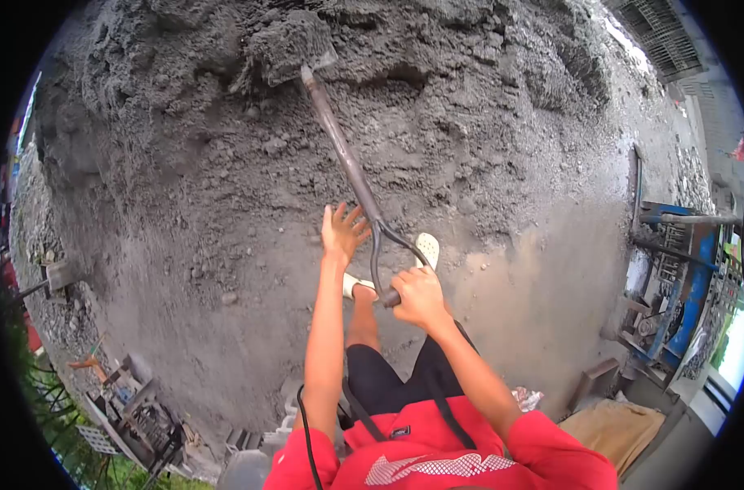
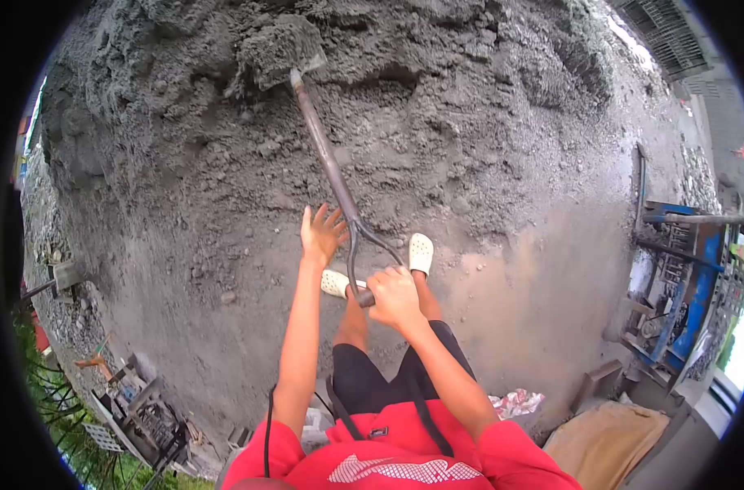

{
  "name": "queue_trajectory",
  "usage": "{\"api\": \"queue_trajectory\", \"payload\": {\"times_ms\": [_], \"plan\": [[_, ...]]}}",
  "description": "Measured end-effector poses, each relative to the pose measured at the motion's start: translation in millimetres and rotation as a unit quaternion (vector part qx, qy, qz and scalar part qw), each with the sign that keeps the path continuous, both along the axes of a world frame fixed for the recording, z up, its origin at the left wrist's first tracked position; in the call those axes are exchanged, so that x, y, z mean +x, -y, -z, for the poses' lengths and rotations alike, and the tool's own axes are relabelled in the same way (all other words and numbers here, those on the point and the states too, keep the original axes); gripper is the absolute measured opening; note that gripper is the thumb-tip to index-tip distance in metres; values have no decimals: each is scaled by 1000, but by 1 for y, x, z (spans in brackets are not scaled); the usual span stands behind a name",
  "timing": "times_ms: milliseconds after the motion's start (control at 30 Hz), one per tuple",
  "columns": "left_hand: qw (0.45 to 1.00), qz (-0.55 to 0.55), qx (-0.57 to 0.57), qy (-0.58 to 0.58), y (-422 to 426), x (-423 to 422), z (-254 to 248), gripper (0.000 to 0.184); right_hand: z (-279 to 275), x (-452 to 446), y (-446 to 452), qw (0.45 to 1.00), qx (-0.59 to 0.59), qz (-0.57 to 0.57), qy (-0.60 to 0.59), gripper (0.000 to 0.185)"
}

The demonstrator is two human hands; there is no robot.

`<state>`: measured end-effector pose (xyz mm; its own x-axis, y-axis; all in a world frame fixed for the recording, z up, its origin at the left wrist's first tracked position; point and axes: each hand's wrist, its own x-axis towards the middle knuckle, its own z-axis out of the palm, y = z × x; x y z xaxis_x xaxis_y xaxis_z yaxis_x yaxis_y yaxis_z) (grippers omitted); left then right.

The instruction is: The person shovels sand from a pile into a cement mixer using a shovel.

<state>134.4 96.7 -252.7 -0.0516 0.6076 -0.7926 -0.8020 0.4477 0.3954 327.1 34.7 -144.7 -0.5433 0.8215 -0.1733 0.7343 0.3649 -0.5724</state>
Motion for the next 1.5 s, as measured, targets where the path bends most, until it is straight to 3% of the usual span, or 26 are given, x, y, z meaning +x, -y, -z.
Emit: {"api": "queue_trajectory", "payload": {"times_ms": [100, 233, 300, 433, 500, 533, 567, 600, 700, 733, 767, 833, 867, 967, 1067, 1200, 1300, 1333, 1467, 1500], "plan": [[972, 8, 94, 216, -31, 47, 9, 50, -24, 57, 36, 999, -36, 9, -15, 17], [986, -35, -95, 135, -37, 107, 88, 25, -64, 128, 61, 991, -106, -33, 77, 16], [981, 65, -146, 107, -34, 132, 106, 24, -77, 164, 71, 983, -144, -45, 105, 19], [974, 53, -181, 126, 6, 185, 126, 22, -111, 213, 91, 967, -239, -32, 84, 24], [965, 41, -183, 185, 30, 211, 130, 20, -134, 224, 96, 962, -255, 56, 73, 26], [964, 31, -227, 136, 35, 229, 128, 22, -140, 229, 99, 960, -246, 119, 63, 25], [974, 40, -199, 104, 44, 242, 126, 19, -143, 233, 104, 955, -230, 181, 51, 24], [968, 19, -203, 145, 51, 254, 117, 18, -136, 243, 137, 938, -131, 320, 37, 33], [959, -9, -194, 204, 81, 296, 99, 17, -140, 233, 142, 825, 72, 502, 249, 55], [955, -20, -196, 220, 93, 309, 96, 17, -141, 238, 154, 775, 61, 530, 338, 66], [949, -25, -205, 237, 101, 320, 94, 16, -141, 245, 162, 711, 30, 661, 239, 65], [935, -25, -228, 271, 127, 334, 96, 16, -138, 249, 182, 510, -32, 859, 24, 62], [929, -29, -242, 277, 141, 340, 98, 15, -135, 250, 192, 476, -37, 879, 4, 51], [944, -11, -243, 223, 171, 348, 99, 16, -114, 279, 231, 464, -61, 876, 118, 32], [945, -25, -242, 220, 182, 351, 111, 16, -101, 285, 224, 531, -34, 841, 101, 14], [948, -29, -226, 224, 190, 317, 128, 16, -87, 278, 218, 577, -58, 810, 89, 14], [947, -89, -215, 221, 194, 283, 133, 20, -69, 266, 230, 662, -17, 743, 93, 13], [946, -98, -208, 227, 189, 259, 130, 20, -60, 251, 224, 662, 3, 745, 82, 13], [966, -189, -120, 132, 169, 153, 132, 22, -10, 213, 179, 740, -46, 670, 28, 12], [957, -218, -138, 135, 158, 110, 114, 19, 3, 192, 157, 767, -54, 640, 4, 12]]}}
